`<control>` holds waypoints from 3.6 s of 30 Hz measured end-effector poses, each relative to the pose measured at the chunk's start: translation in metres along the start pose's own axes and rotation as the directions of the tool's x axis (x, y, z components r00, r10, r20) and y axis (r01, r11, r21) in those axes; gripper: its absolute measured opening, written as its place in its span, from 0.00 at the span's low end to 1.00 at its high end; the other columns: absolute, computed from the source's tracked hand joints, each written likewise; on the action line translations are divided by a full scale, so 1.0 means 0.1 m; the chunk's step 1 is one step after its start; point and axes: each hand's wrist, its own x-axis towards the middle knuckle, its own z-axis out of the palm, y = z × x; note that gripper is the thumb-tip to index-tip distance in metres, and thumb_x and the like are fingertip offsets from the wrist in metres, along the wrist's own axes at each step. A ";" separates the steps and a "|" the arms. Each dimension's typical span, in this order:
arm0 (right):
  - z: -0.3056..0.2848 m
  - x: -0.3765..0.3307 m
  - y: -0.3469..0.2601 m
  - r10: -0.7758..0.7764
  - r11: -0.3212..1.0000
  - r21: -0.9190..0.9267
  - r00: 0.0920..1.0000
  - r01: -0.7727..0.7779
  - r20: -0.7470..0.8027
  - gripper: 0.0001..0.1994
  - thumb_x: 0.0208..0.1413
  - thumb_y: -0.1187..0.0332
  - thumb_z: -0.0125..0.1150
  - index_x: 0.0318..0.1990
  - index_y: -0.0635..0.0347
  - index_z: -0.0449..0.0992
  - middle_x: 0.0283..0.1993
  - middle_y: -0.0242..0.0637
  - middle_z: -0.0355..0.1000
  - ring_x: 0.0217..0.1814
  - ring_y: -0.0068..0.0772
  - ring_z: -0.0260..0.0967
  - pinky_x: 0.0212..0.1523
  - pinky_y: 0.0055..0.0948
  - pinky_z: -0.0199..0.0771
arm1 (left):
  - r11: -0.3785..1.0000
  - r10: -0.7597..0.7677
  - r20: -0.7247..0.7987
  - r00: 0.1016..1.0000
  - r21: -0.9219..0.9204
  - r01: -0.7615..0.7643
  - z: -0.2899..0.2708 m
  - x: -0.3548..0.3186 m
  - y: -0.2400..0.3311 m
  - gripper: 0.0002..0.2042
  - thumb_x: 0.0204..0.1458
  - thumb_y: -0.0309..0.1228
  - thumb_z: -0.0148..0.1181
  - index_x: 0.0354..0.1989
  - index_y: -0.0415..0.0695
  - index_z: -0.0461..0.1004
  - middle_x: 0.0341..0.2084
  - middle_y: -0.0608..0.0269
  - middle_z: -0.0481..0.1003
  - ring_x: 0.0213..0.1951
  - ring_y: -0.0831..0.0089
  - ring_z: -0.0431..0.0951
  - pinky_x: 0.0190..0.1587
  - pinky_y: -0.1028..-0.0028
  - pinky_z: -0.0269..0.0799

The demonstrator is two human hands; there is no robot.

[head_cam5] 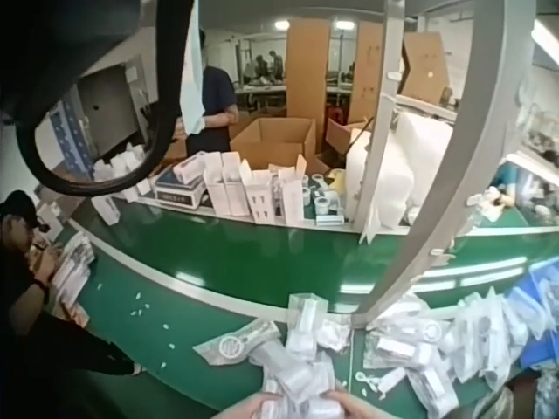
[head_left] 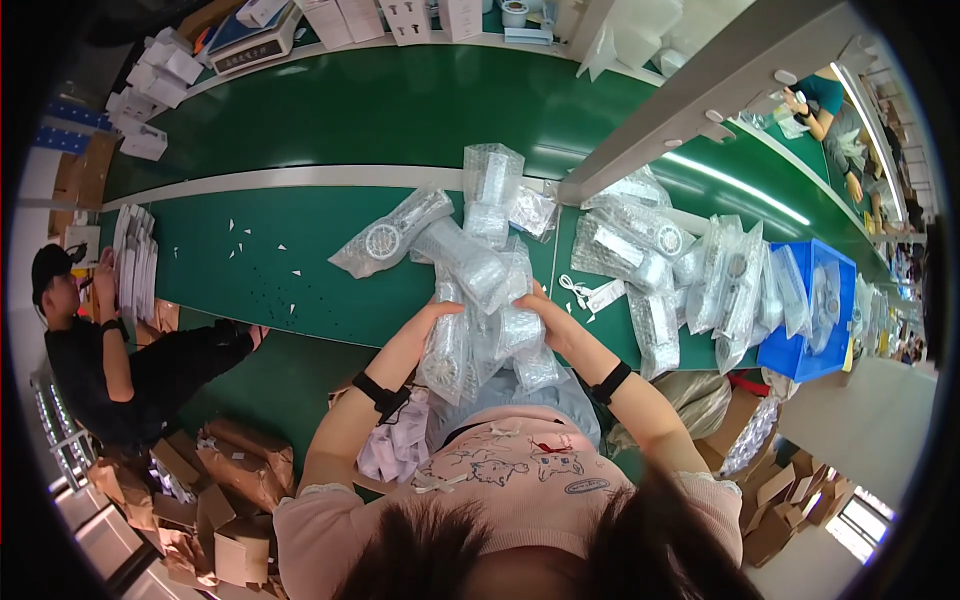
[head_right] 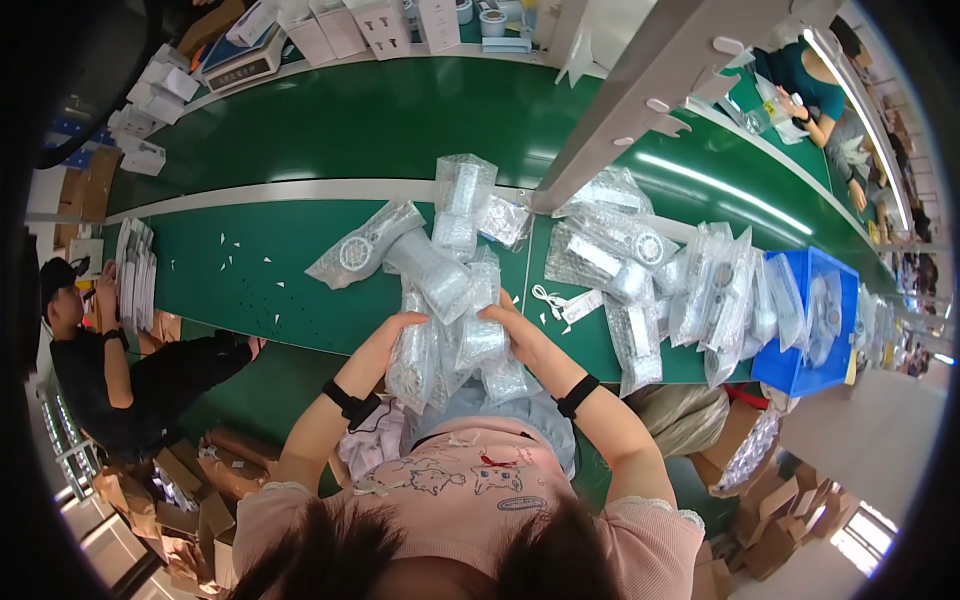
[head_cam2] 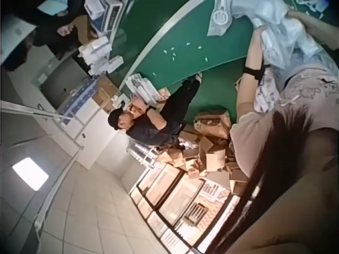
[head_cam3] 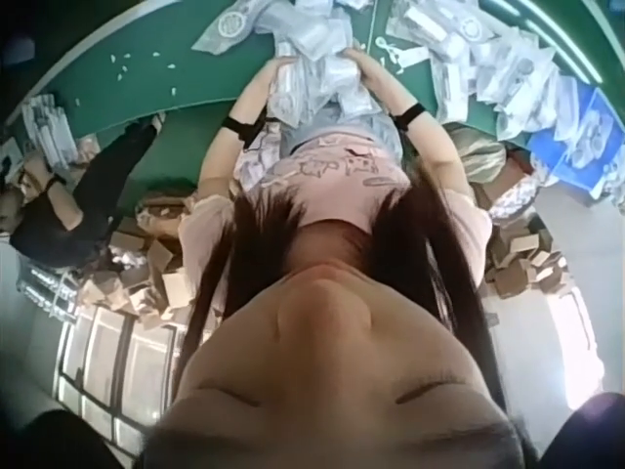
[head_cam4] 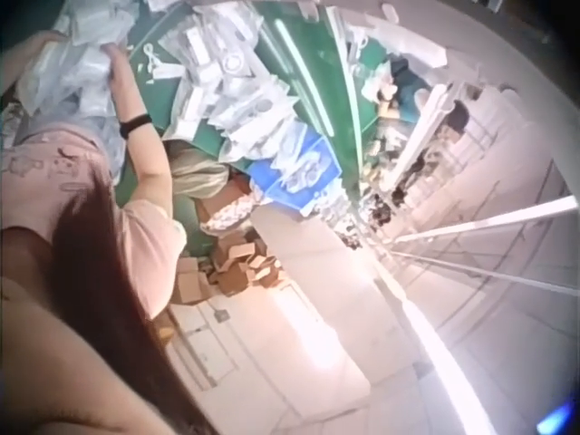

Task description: The person packs bubble-wrapped items into boxes with paper inserts, closes the lids, and sets them aside. Finally, they gather the remaining bubble-wrapped items from the table and place them into a blue bin.

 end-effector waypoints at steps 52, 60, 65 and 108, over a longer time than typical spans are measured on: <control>-5.47 -5.08 -2.43 -0.559 0.793 -0.099 0.653 0.601 -0.512 0.31 0.42 0.67 0.54 0.57 0.53 0.52 0.53 0.40 0.57 0.53 0.35 0.58 0.49 0.33 0.61 | 0.925 -0.223 0.440 0.870 0.376 0.047 6.84 3.57 -3.28 0.23 0.41 0.26 0.55 0.47 0.36 0.56 0.40 0.53 0.66 0.39 0.60 0.71 0.35 0.64 0.72; -6.17 -4.30 -2.24 -0.821 0.461 -0.873 0.450 0.159 -0.351 0.33 0.46 0.61 0.53 0.59 0.58 0.48 0.58 0.49 0.53 0.57 0.42 0.53 0.54 0.32 0.53 | 0.218 0.336 0.325 0.884 0.886 -0.408 6.49 3.52 -3.58 0.42 0.26 0.29 0.64 0.52 0.30 0.47 0.51 0.43 0.51 0.56 0.53 0.50 0.55 0.68 0.52; -5.89 -4.43 -2.41 -0.782 0.196 -0.821 0.420 -0.536 -0.461 0.31 0.50 0.45 0.40 0.54 0.62 0.58 0.40 0.60 0.66 0.42 0.58 0.64 0.44 0.44 0.63 | 0.241 0.401 0.553 0.731 0.706 -0.666 6.03 2.69 -3.28 0.34 0.35 0.28 0.58 0.54 0.39 0.50 0.54 0.52 0.52 0.57 0.61 0.51 0.55 0.69 0.52; 0.43 1.77 -1.05 -0.548 -0.211 -0.965 0.836 -0.154 -0.014 0.45 0.36 0.55 0.61 0.61 0.50 0.40 0.43 0.63 0.58 0.42 0.60 0.63 0.42 0.42 0.67 | 0.776 0.476 -0.366 0.799 -0.253 -0.578 -0.28 0.33 -0.65 0.18 0.42 0.25 0.54 0.45 0.38 0.64 0.39 0.59 0.69 0.42 0.65 0.70 0.45 0.67 0.66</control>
